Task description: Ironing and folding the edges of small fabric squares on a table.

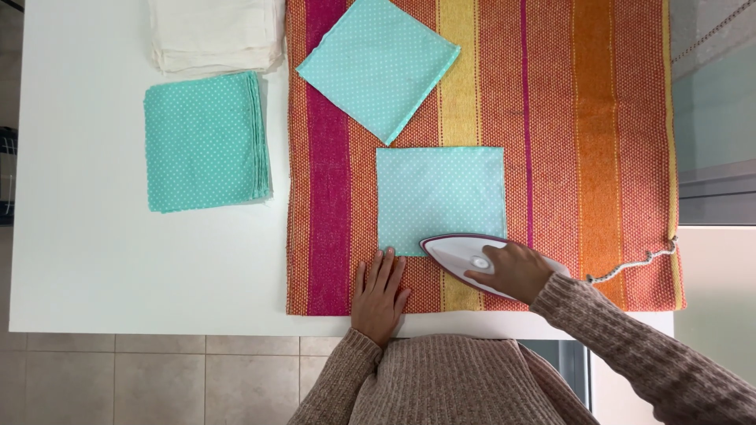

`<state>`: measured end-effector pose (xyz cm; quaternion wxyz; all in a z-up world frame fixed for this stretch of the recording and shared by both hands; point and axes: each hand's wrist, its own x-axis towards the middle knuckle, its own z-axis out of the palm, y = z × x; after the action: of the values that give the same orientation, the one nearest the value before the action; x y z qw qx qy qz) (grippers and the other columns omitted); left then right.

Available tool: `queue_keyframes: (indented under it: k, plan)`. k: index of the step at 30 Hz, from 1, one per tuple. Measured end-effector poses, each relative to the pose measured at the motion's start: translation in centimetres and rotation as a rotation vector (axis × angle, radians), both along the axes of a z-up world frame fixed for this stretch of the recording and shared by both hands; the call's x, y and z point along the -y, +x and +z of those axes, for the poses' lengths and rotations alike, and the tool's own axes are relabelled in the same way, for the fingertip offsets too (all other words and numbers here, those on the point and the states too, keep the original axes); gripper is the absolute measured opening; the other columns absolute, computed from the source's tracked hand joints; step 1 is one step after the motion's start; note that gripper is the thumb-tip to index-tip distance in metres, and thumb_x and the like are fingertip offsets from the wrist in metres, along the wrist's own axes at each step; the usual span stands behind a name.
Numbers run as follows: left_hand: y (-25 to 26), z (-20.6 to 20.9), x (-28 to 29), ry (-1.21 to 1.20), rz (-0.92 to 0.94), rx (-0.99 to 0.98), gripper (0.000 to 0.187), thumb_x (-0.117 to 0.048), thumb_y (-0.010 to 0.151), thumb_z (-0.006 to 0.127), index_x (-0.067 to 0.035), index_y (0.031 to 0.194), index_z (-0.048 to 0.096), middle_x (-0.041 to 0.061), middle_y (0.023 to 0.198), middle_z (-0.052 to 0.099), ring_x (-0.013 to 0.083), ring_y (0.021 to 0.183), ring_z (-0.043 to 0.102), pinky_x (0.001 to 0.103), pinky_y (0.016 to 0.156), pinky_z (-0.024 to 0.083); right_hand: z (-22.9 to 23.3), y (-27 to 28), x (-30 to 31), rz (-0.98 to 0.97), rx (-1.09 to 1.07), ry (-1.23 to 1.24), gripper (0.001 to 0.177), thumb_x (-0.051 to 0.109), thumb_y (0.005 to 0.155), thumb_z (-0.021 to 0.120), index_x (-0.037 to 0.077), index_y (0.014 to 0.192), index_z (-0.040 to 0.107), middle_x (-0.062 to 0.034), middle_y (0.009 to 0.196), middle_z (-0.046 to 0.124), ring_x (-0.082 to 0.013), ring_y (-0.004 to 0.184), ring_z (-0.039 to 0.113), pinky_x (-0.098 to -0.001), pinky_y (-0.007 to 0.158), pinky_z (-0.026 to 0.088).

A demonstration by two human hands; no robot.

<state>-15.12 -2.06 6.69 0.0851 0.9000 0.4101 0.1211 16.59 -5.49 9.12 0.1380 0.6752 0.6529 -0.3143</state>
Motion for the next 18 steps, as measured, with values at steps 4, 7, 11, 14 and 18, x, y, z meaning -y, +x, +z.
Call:
queue_keyframes:
  k: [4,7,11,14,18]
  plan:
    - [0.0,-0.3,0.1,0.01,0.004,0.011,0.058,-0.049,0.108,0.031,-0.024,0.161,0.031,0.005,0.168,0.027,0.0235,0.156,0.02,0.048,0.128,0.007,0.2,1.5,2.1,-0.084,0.043,0.014,0.066,0.073,0.09,0.052,0.014,0.113,0.071,-0.0163,0.088,0.075,-0.0336,0.088,0.077,-0.0409,0.076,0.065]
    - [0.1,-0.4,0.1,0.024,0.004,0.016,0.059,-0.05,0.108,0.031,-0.023,0.16,0.032,0.005,0.168,0.028,0.0231,0.156,0.02,0.048,0.128,0.007,0.5,2.5,2.8,-0.145,0.062,-0.012,0.067,0.075,0.085,0.055,0.017,0.117,0.069,-0.0175,0.091,0.075,-0.0367,0.092,0.076,-0.0466,0.08,0.064]
    - [0.2,-0.7,0.0,0.047,0.015,0.017,0.058,-0.05,0.108,0.031,-0.024,0.16,0.033,0.004,0.167,0.029,0.0227,0.156,0.022,0.048,0.127,0.009,1.1,3.4,3.3,-0.199,0.089,-0.031,0.067,0.077,0.083,0.057,0.021,0.117,0.07,-0.0164,0.095,0.076,-0.0353,0.094,0.077,-0.0451,0.083,0.064]
    - [0.2,-0.7,0.1,0.045,0.014,0.019,0.058,-0.05,0.107,0.032,-0.024,0.16,0.034,0.004,0.167,0.03,0.0229,0.156,0.022,0.048,0.127,0.009,-0.1,3.6,4.0,-0.205,0.095,-0.028,0.067,0.078,0.082,0.057,0.022,0.118,0.07,-0.0162,0.095,0.076,-0.0358,0.094,0.077,-0.0454,0.082,0.064]
    - [0.2,-0.4,0.1,0.047,0.019,0.025,0.057,-0.049,0.108,0.033,-0.023,0.159,0.036,0.004,0.166,0.032,0.0233,0.155,0.024,0.048,0.127,0.01,0.1,3.4,3.9,-0.198,0.075,-0.015,0.065,0.076,0.083,0.057,0.021,0.117,0.07,-0.0177,0.093,0.075,-0.0374,0.092,0.077,-0.0459,0.08,0.064]
